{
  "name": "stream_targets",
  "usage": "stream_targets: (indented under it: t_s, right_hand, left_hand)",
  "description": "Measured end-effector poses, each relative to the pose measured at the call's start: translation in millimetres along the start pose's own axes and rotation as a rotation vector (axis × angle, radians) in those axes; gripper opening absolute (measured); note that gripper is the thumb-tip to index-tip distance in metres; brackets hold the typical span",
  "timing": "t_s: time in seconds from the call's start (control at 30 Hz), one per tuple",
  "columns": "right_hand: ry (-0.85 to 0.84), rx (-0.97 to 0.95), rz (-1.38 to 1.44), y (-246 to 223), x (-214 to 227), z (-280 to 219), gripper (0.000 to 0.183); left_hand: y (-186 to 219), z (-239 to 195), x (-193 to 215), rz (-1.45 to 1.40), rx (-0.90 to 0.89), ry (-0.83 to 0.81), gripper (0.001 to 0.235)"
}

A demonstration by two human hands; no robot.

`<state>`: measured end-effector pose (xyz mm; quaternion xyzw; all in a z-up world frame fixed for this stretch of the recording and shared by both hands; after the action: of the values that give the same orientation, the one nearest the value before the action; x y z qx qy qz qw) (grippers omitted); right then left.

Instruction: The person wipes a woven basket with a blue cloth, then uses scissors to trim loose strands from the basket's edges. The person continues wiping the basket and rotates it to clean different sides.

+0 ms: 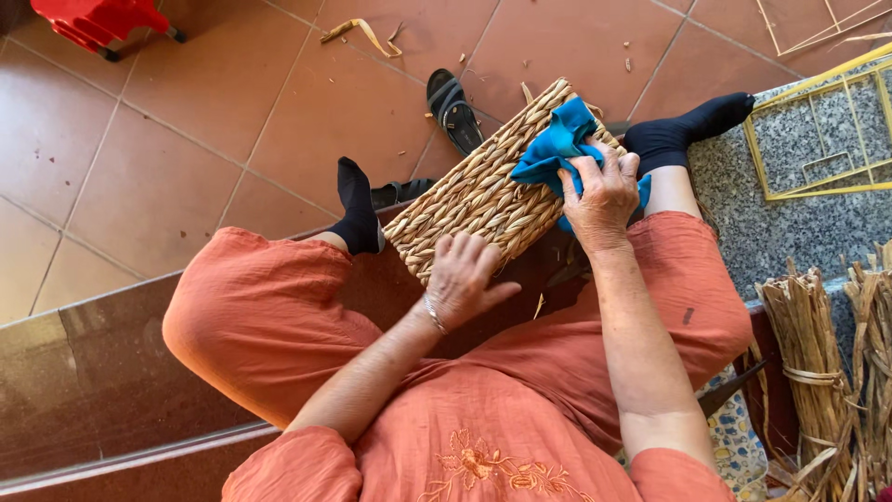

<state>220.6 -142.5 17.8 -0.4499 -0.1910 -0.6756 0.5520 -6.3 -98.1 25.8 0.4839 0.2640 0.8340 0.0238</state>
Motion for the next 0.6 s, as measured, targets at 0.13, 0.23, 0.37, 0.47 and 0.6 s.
stream_targets:
  t_s: [0.13, 0.23, 0.37, 0.47, 0.6]
  right_hand:
    - [0.021, -0.003, 0.003, -2.9, -3.1, -3.2, 0.026]
    - [0.023, -0.017, 0.006, -1.7, -2.2, -7.6, 0.025]
    - [0.047, -0.011, -0.006, -1.8, -3.1, -5.3, 0.024]
    - [0.049, -0.011, 0.004, -2.2, -5.9, -6.3, 0.024]
    - [0.048, -0.011, -0.001, 1.6, -5.5, -8.4, 0.024]
  left_hand:
    - [9.3, -7.9, -23.2, 0.159, -0.001, -0.044, 0.021]
    - [4.2, -22.9, -44.3, 0.094, -0.119, -0.089, 0.012]
    - [9.0, -54.3, -79.0, 0.004, -0.166, -0.284, 0.011]
    - [6.3, -71.0, -94.5, -0.116, -0.025, -0.407, 0.012]
    - [17.3, -86.2, -96.6, -0.407, 0.068, -0.606, 0.018]
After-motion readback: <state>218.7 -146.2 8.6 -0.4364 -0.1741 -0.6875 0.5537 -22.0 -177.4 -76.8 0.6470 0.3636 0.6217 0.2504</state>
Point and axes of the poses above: each hand's wrist, its own z-axis towards the middle knuckle, its own x-axis out of the back of the hand, y = z × x, the point moved 6 cm from there along z, towards the middle knuckle, and after that the axes turned 1 degree about -z, right-handed, at the moved point
